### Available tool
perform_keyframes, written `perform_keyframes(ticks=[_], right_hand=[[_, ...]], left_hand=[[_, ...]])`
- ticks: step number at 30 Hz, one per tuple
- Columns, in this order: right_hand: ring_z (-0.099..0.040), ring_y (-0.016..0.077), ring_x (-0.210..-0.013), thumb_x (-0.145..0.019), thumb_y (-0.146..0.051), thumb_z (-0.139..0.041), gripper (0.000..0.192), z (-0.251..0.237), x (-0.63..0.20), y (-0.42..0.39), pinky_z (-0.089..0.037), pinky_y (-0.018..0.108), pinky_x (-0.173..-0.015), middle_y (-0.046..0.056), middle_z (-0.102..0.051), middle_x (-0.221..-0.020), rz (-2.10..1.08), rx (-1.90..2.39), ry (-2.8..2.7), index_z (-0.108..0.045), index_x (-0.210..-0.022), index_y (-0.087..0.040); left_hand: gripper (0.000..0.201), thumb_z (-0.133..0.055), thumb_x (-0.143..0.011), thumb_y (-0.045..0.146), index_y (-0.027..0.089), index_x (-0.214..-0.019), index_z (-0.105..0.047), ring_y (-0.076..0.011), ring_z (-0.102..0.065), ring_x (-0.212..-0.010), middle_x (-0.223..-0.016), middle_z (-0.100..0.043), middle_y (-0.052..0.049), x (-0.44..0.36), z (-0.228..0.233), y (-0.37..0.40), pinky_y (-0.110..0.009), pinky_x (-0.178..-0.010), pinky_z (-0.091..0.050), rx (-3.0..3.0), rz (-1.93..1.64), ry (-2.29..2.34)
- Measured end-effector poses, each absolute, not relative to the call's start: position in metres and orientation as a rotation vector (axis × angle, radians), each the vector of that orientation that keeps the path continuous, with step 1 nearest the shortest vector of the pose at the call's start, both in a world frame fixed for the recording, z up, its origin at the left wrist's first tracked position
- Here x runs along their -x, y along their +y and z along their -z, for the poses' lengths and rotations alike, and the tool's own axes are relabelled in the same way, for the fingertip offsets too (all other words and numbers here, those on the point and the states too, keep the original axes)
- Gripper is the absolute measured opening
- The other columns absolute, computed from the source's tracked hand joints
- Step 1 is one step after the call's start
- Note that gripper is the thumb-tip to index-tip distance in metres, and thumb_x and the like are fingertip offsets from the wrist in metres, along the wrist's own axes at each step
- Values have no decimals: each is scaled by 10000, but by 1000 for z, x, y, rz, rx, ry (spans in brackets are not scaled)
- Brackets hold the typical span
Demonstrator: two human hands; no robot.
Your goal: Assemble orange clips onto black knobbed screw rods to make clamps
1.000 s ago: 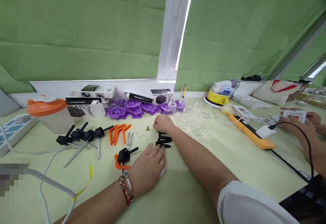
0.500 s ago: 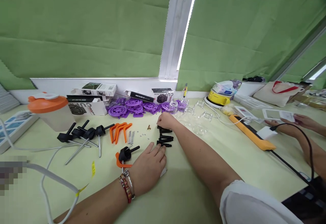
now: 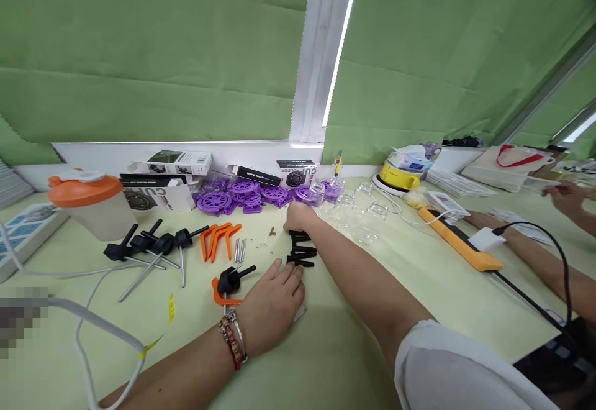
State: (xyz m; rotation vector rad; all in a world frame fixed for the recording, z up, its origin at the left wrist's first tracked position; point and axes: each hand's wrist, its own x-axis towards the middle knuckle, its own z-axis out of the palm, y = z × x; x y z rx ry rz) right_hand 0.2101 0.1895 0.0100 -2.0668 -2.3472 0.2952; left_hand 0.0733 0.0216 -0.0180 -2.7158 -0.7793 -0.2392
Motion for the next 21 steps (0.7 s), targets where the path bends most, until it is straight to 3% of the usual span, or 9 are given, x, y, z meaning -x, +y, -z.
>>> perform_keyframes(ticks=[9, 14, 21], right_hand=[[-641, 229, -756, -585, -172, -666, 237, -9, -204, 189, -466, 256, -576, 127, -678, -847, -352, 2041, -2349, -674, -817, -125], [-612, 194, -747, -651, -201, -605, 180, -13, -213, 184, -420, 232, -556, 107, -673, -849, -334, 1939, -2282, -674, -801, -129], [-537, 113, -597, -673, -143, -573, 111, -15, -248, 168, -356, 196, -516, 36, -635, -646, -416, 1737, -2295, -681, -683, -121]], left_hand=[[320, -431, -886, 260, 127, -1126, -593, -277, -473, -1197, -1308, -534, -146, -72, 23, 23, -470, -1042, -224, 2731, 252, -775], [325, -423, -894, 256, 133, -1141, -593, -277, -482, -1195, -1317, -536, -133, -72, 23, 23, -464, -1037, -233, 2728, 238, -786], [351, -380, -924, 307, 149, -1160, -586, -272, -485, -1202, -1335, -527, -118, -73, 22, 22, -465, -1035, -243, 2749, 205, -804]])
